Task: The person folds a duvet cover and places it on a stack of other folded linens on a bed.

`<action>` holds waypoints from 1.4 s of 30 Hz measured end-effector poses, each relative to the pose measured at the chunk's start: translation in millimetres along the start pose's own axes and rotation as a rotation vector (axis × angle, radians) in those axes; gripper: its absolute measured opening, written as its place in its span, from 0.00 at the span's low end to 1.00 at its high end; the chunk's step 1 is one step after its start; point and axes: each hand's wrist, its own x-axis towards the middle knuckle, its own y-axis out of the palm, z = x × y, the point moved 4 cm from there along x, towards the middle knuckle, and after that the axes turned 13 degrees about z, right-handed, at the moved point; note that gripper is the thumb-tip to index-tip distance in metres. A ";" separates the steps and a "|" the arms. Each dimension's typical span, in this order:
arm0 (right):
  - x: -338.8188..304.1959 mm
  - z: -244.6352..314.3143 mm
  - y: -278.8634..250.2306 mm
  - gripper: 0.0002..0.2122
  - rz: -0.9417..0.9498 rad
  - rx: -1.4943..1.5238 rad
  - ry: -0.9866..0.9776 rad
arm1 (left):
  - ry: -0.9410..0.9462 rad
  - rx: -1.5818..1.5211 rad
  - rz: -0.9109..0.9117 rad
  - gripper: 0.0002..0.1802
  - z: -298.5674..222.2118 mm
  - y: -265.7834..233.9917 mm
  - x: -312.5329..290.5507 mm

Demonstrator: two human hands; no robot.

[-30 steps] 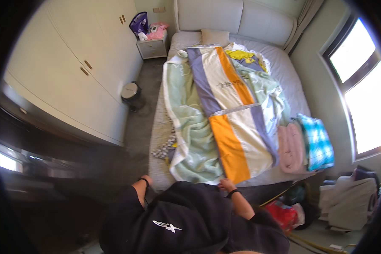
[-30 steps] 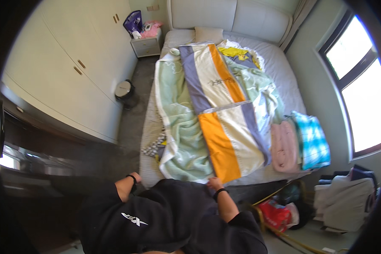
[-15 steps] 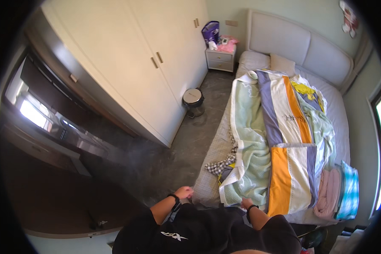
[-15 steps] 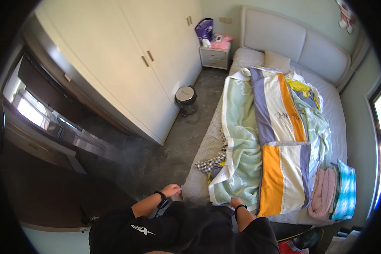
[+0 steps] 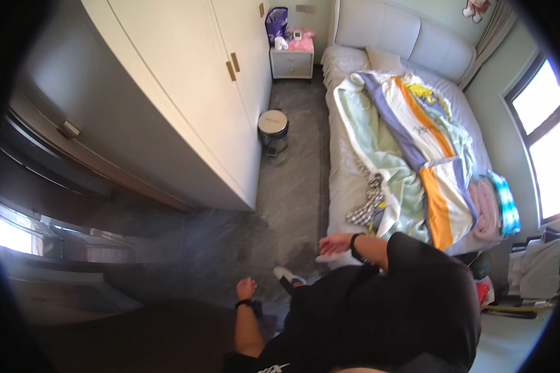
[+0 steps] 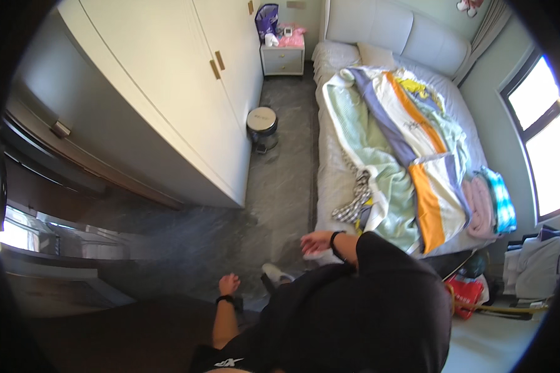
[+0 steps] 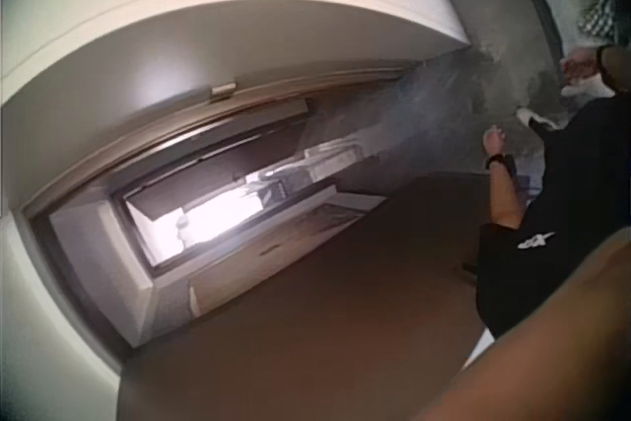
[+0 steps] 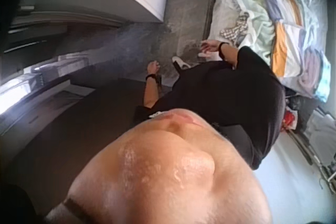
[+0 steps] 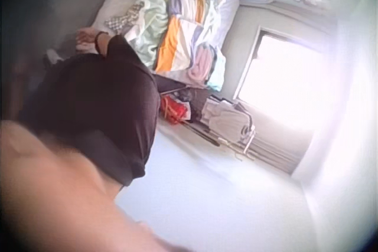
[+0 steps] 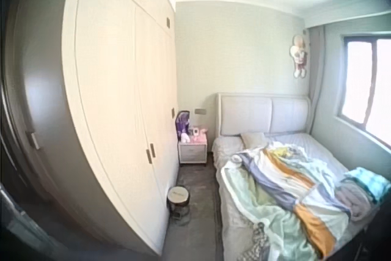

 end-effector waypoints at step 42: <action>-117.9 489.0 -451.4 0.16 -0.987 -0.535 -0.159 | -0.264 1.592 0.739 0.08 -454.1 321.2 472.5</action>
